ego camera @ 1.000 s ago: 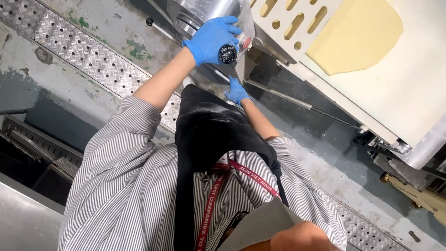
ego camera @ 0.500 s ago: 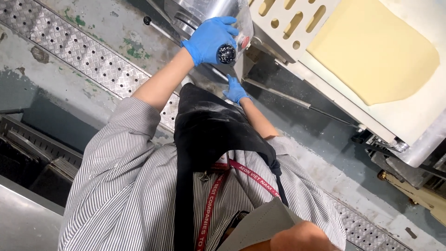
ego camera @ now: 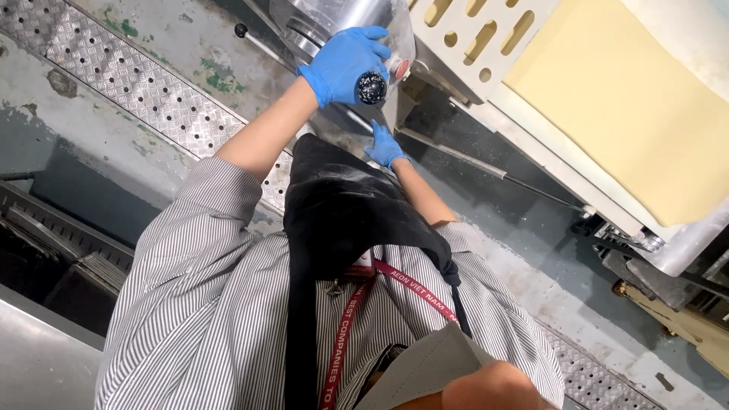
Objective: Operating a dough sheeter machine to flatten dough and then rolling it up manually.
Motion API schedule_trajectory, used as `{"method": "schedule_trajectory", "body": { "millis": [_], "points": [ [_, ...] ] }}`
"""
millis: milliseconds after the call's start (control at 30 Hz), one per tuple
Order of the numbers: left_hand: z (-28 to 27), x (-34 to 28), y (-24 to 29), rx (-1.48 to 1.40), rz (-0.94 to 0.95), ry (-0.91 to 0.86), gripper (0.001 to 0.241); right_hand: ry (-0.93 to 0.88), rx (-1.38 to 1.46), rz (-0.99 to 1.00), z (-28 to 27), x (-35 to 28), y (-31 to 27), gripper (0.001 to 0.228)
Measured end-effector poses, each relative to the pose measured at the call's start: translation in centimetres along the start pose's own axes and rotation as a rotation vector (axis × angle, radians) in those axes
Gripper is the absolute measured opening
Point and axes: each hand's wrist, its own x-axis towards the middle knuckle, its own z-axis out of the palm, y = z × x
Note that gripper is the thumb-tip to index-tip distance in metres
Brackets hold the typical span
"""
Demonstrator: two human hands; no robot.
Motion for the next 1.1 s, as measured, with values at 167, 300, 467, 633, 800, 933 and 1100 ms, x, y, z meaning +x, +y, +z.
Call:
{"method": "schedule_trajectory", "body": {
  "millis": [167,300,467,633,800,933,1100],
  "points": [
    [-0.4,0.1,0.2,0.006,0.008,-0.003,0.011,-0.011,-0.004,0.009,-0.1,0.2,0.0,0.1],
    [0.3,0.0,0.1,0.008,-0.004,0.002,0.011,-0.025,-0.005,0.02,-0.2,0.3,0.1,0.099],
    [0.2,0.1,0.5,0.036,-0.026,-0.002,0.012,0.028,-0.051,-0.059,-0.1,0.5,1.1,0.083],
    [0.3,0.2,0.8,0.042,-0.033,0.011,0.013,-0.05,-0.205,0.021,-5.9,-1.4,-3.0,0.051],
    [0.4,0.2,0.8,0.026,-0.049,-0.016,0.012,0.035,-0.231,-0.011,-8.2,-3.1,-5.9,0.05],
    [1.4,-0.1,0.9,0.017,-0.061,0.034,0.012,0.013,-0.24,-0.005,-7.8,-3.3,-5.7,0.053],
    [1.6,0.0,1.0,0.026,-0.077,0.068,0.012,0.001,-0.265,0.005,-8.2,-3.2,-6.1,0.055]
  ]
}}
